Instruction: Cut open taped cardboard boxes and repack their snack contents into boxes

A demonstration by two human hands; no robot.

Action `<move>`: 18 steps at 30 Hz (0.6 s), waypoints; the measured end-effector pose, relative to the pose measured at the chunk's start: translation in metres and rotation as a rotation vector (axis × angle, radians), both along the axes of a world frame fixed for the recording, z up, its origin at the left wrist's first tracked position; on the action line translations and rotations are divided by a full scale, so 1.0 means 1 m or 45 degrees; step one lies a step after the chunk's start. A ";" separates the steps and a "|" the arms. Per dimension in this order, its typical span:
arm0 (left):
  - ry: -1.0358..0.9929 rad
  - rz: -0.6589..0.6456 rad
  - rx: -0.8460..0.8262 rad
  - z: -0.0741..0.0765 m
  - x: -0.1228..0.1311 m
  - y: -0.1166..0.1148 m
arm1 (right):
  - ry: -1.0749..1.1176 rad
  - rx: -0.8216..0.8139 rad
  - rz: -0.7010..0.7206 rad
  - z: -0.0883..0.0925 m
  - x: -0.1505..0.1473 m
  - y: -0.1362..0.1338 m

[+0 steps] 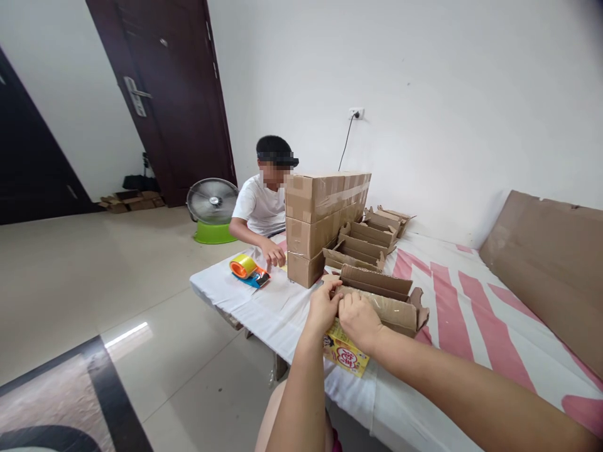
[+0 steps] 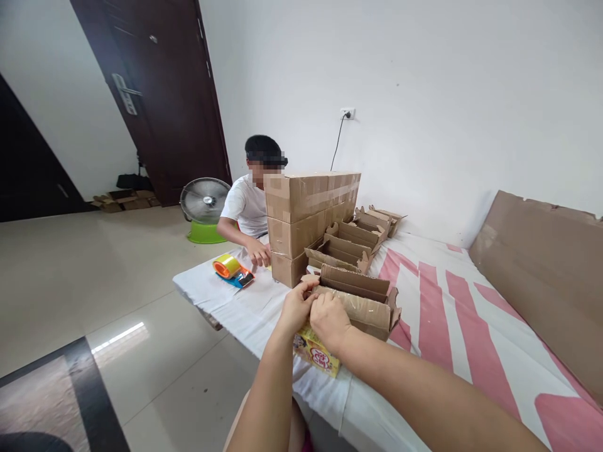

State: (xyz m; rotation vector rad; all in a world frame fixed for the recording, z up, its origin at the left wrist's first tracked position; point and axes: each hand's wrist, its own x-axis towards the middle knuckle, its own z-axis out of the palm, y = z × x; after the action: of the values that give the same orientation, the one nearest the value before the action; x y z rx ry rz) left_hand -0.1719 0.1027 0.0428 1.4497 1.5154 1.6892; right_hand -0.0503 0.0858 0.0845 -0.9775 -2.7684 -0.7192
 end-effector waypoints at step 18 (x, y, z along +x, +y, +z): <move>0.032 0.054 -0.056 0.006 0.004 -0.004 | 0.201 -0.114 -0.057 0.009 0.041 0.020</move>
State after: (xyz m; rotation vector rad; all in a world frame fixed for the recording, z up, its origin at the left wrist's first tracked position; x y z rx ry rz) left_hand -0.1679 0.0988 0.0485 1.4308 1.5979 1.6569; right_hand -0.0093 0.1062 0.0936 -1.0663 -2.6697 -0.5033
